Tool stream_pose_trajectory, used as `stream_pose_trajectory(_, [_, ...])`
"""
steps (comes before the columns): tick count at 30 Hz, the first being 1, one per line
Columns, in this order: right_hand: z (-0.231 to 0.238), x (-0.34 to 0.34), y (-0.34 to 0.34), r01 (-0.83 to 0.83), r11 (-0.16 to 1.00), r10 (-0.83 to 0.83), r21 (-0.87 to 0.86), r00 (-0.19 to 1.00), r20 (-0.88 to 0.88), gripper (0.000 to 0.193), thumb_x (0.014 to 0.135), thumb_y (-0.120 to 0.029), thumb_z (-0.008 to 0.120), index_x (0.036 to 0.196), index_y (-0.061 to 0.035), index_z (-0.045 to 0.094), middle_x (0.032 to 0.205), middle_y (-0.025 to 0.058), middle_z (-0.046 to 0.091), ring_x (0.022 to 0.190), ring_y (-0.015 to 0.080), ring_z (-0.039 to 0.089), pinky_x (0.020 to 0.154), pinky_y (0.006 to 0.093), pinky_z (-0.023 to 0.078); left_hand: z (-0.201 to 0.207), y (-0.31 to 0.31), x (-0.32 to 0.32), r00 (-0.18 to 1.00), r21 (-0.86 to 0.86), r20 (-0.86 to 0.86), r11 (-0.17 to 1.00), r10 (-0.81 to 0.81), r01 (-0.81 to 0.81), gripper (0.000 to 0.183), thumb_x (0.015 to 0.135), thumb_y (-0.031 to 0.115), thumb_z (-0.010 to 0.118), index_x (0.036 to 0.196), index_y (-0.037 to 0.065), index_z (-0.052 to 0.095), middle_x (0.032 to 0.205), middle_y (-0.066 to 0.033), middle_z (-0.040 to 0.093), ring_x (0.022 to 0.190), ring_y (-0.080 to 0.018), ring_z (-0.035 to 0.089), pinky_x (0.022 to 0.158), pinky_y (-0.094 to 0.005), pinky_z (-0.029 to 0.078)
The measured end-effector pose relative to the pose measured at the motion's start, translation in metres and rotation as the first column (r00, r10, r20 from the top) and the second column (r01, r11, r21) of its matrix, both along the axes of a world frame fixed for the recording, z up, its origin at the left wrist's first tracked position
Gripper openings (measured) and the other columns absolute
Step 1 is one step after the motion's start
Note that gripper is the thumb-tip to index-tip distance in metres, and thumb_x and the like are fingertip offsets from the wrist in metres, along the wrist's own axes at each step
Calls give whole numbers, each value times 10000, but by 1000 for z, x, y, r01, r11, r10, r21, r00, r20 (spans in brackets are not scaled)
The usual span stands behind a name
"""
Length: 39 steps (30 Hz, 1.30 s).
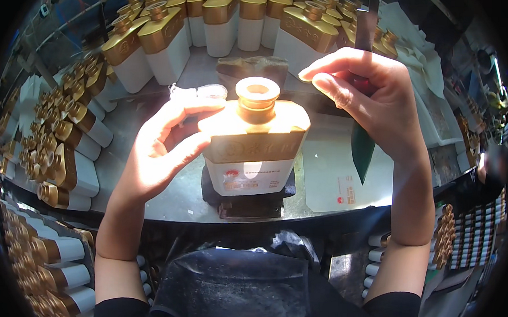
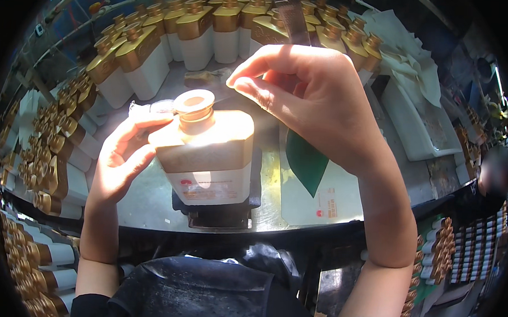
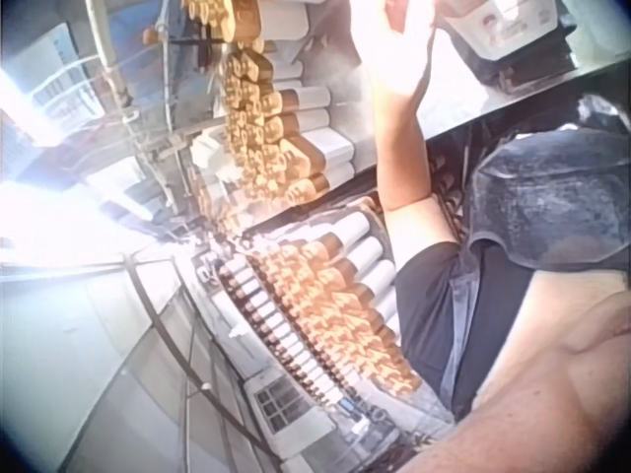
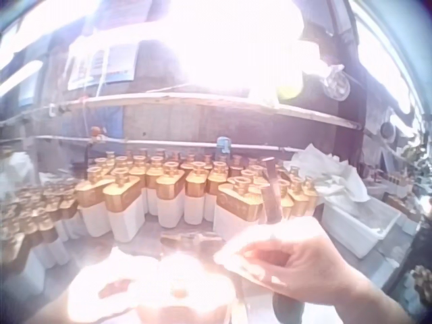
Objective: The person applies labels to white bottles with gold caps using a green plastic scraper to smooth them. They handle the bottles one at a time, peeling labels from a sheet, applying them to the front and back, and smoothing the surface before placing the finished bottles on a nearby tray.
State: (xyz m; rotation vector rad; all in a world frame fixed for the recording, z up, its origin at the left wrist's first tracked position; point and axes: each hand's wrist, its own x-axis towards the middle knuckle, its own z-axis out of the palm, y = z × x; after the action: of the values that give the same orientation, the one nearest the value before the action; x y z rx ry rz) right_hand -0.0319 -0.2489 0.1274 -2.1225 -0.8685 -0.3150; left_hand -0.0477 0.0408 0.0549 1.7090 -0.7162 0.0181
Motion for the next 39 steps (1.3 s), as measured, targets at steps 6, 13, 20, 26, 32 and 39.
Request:
stream_pose_trajectory(6, [-4,-15,10,69,992,-47,-107,979,198,150,869,-75,695,1014,-47,723,746,6,662,550,22,472,490,171,346,-1,0,0,1000,-23,-6,1000,-15,15,369,895,13,601,1260,-19,565,1362,-146,494,1249,-229,493,1050,-363,403])
stream_pose_trajectory(13, [-13,-37,23,145,944,6,-296,891,455,289,795,-27,702,1085,-32,697,703,76,631,551,215,584,540,313,474,-2,-1,-2,999,-54,-35,998,-17,15,375,894,9,611,1264,-23,559,1362,-139,495,1265,-228,477,1071,-376,384])
stream_pose_trajectory(20, [-15,-59,31,303,872,-72,-384,856,511,435,778,-33,724,1199,4,624,781,109,636,589,217,597,563,328,496,-2,1,-3,999,-50,-31,999,-23,22,377,899,20,617,1269,-18,558,1364,-138,495,1269,-235,476,1074,-380,386])
stream_pose_trajectory(26, [-37,-81,26,186,858,87,-479,867,491,486,671,23,744,1149,-10,661,644,-3,511,520,142,504,445,278,416,-3,0,-2,999,-51,-25,998,-24,23,386,895,24,623,1274,-16,559,1374,-146,491,1274,-237,475,1067,-380,394])
stream_pose_trajectory(32, [-31,-85,21,255,876,2,-408,846,533,413,694,44,733,1097,-37,686,602,-5,491,500,138,482,422,284,379,-3,1,-6,999,-60,-43,998,-22,19,411,865,43,656,1261,-23,571,1374,-158,499,1271,-242,483,1070,-387,390])
stream_pose_trajectory(39, [-26,-80,12,336,909,-193,-245,862,468,301,795,-17,715,1094,-28,681,600,59,537,487,182,519,482,299,416,-11,2,-15,998,-134,-52,991,-35,28,439,831,57,696,1240,-46,575,1335,-169,541,1251,-250,515,1076,-387,387])
